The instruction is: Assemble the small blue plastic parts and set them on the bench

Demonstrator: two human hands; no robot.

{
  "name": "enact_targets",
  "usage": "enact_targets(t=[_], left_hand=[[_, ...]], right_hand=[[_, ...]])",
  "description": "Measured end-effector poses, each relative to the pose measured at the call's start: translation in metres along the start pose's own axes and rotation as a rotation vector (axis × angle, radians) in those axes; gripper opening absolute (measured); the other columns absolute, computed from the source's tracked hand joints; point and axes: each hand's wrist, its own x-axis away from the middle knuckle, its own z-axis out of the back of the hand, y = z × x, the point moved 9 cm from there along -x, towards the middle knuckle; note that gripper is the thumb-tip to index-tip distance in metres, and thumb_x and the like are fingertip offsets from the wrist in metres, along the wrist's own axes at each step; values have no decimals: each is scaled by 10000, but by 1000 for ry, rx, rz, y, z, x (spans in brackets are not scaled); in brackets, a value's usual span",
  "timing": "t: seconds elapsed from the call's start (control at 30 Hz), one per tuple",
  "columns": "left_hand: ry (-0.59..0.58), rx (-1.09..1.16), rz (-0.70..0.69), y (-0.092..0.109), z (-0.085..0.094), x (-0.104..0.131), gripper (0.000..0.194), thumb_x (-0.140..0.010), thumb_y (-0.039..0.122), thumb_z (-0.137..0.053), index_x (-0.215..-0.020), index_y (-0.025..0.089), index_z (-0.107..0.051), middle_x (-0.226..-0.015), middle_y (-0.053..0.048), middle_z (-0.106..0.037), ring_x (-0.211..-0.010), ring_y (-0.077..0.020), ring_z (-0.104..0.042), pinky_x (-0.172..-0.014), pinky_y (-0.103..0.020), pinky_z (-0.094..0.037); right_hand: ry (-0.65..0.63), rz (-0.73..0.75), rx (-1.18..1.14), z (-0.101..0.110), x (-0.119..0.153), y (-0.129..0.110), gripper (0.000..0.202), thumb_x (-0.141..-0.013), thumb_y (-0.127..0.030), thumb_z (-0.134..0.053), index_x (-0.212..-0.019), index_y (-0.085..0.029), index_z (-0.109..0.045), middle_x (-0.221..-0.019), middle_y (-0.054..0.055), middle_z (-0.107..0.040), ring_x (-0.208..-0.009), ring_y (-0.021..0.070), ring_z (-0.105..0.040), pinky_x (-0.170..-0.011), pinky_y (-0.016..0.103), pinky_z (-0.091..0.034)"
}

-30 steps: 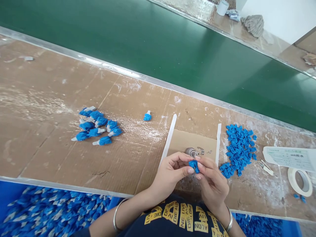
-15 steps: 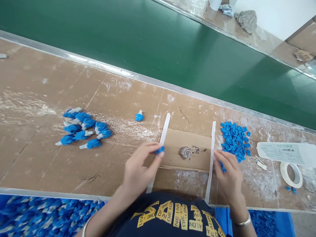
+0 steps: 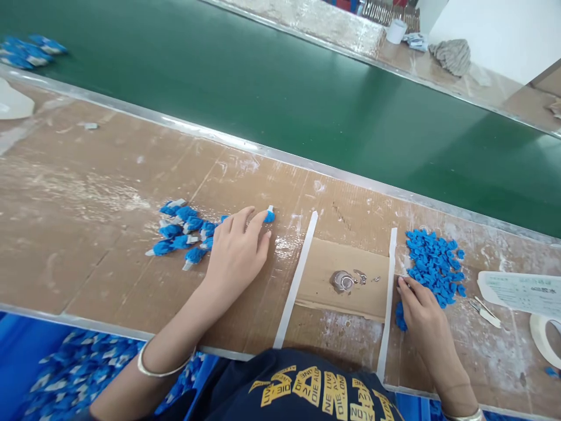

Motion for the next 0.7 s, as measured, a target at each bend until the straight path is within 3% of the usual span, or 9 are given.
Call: enact_targets(t=[0.1, 0.23, 0.33, 0.47, 0.53, 0.6, 0.7], left_hand=[[-138, 6, -109, 2, -13, -17, 393, -939, 136, -383, -1252, 137, -619, -1329, -195, -610, -1149, -357, -615, -941, -508, -516], [-346, 73, -305, 6, -35, -23, 557, -786, -24, -318, -1225, 80, -644, -1361, -206, -595, -1179, -348, -597, -964, -502, -523], [-368, 92, -315, 1, -40, -24, 531, -808, -13, -297, -1200, 62, -647, -1294, -219, -616, -1144, -348, -604, -951, -492, -525], [-381, 171, -215, -2, -38, -19, 335, -943, 228, -392, -1094, 101, -662, -1096, -191, -654, -965, -321, -648, -854, -456, -546], [-399, 252, -120, -1, -35, -13, 330, -953, 360, -438, -1013, 134, -671, -997, -145, -667, -897, -298, -649, -822, -435, -536], [-426, 398, -12, 3, -33, -4, 357, -941, 447, -462, -942, 165, -680, -917, -98, -684, -851, -271, -643, -802, -405, -518], [-498, 737, 176, 17, -35, 16, 358, -888, 501, -538, -934, 188, -707, -873, -61, -716, -792, -237, -637, -744, -354, -502]], right_hand=[[-21, 14, 0, -4, 1, -3, 421, -984, -70, -302, -1366, -58, -477, -1237, 244, -589, -1123, 362, -580, -868, 501, -572], [-54, 66, 63, -1, -2, -9, 531, -885, 38, -299, -1388, -36, -455, -1347, 235, -551, -1133, 331, -589, -885, 453, -572], [-57, 127, 81, 4, -7, -13, 535, -854, 62, -308, -1344, -27, -503, -1306, 223, -589, -1049, 303, -619, -863, 423, -572], [-28, 169, 86, 15, -13, -12, 389, -938, 23, -323, -1208, -29, -598, -1243, 218, -631, -956, 302, -630, -795, 431, -554], [3, 141, 66, 23, -20, -11, 300, -1010, -53, -367, -1177, -64, -616, -1196, 186, -659, -906, 306, -627, -748, 441, -531], [74, 83, -49, 36, -29, -16, 225, -1054, -150, -448, -1206, -95, -605, -1136, 152, -682, -894, 298, -625, -746, 431, -512], [186, 22, -379, 53, -47, -35, 282, -1059, -202, -531, -1332, -131, -534, -1100, 107, -691, -942, 255, -622, -816, 388, -504]])
